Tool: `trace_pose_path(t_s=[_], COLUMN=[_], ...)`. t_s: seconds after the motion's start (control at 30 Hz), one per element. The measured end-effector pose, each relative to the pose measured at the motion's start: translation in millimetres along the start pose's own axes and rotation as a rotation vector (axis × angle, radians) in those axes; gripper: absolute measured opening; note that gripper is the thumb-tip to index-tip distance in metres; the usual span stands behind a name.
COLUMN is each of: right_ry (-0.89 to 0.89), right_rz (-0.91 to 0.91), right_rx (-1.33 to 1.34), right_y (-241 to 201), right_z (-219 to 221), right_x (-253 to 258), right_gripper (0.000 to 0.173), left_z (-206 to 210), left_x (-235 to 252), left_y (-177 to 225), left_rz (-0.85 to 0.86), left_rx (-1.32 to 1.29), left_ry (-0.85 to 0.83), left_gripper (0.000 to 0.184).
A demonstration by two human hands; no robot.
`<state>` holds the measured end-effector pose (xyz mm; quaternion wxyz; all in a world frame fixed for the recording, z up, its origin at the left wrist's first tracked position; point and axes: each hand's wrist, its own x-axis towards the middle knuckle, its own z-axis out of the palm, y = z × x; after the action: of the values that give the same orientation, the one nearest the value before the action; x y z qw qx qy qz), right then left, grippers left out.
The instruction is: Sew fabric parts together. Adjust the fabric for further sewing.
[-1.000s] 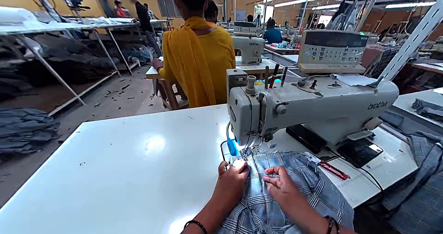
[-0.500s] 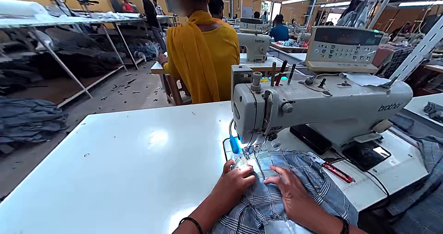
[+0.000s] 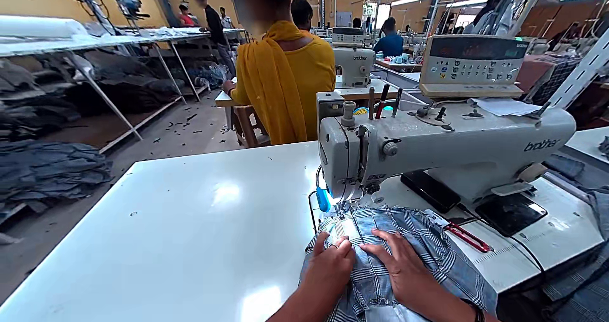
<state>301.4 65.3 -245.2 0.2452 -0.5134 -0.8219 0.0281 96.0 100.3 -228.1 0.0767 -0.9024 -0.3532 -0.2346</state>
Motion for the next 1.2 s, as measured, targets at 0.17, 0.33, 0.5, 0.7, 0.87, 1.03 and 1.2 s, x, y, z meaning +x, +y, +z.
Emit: trace_pose_path(t_s=[0.17, 0.33, 0.5, 0.7, 0.87, 1.03, 1.2], right_ry=[0.068, -0.118, -0.393, -0.406, -0.364, -0.271, -0.199], right_rz=[0.056, 0.250, 0.481, 0.392, 0.379, 0.455, 0.433], right_rx=[0.040, 0.339, 0.589, 0.420, 0.422, 0.454, 0.308], right_y=[-0.1, -13.1, -34.5, -60.3, -58.4, -57.3, -76.0], right_z=[3.2, -17.7, -46.6, -42.0, -37.0, -28.8, -23.2], right_x=[-1.5, 10.7, 40.1, 38.0, 34.8, 38.1, 38.5], right_gripper=[0.057, 0.052, 0.040, 0.046, 0.043, 0.033, 0.031], left_z=[4.9, 22.1, 21.4, 13.3, 10.2, 10.3, 7.2], left_x=[-8.9, -21.1, -22.0, -20.9, -20.2, -20.2, -21.8], left_y=[11.9, 5.4, 5.0, 7.5, 9.0, 9.1, 8.2], left_rz=[-0.097, -0.088, -0.099, -0.121, -0.137, -0.147, -0.157], left_rx=[0.016, -0.012, -0.060, -0.109, -0.125, -0.137, -0.180], left_ry=[0.017, 0.208, 0.211, 0.181, 0.149, 0.150, 0.122], left_gripper=[0.026, 0.028, 0.028, 0.028, 0.031, 0.030, 0.026])
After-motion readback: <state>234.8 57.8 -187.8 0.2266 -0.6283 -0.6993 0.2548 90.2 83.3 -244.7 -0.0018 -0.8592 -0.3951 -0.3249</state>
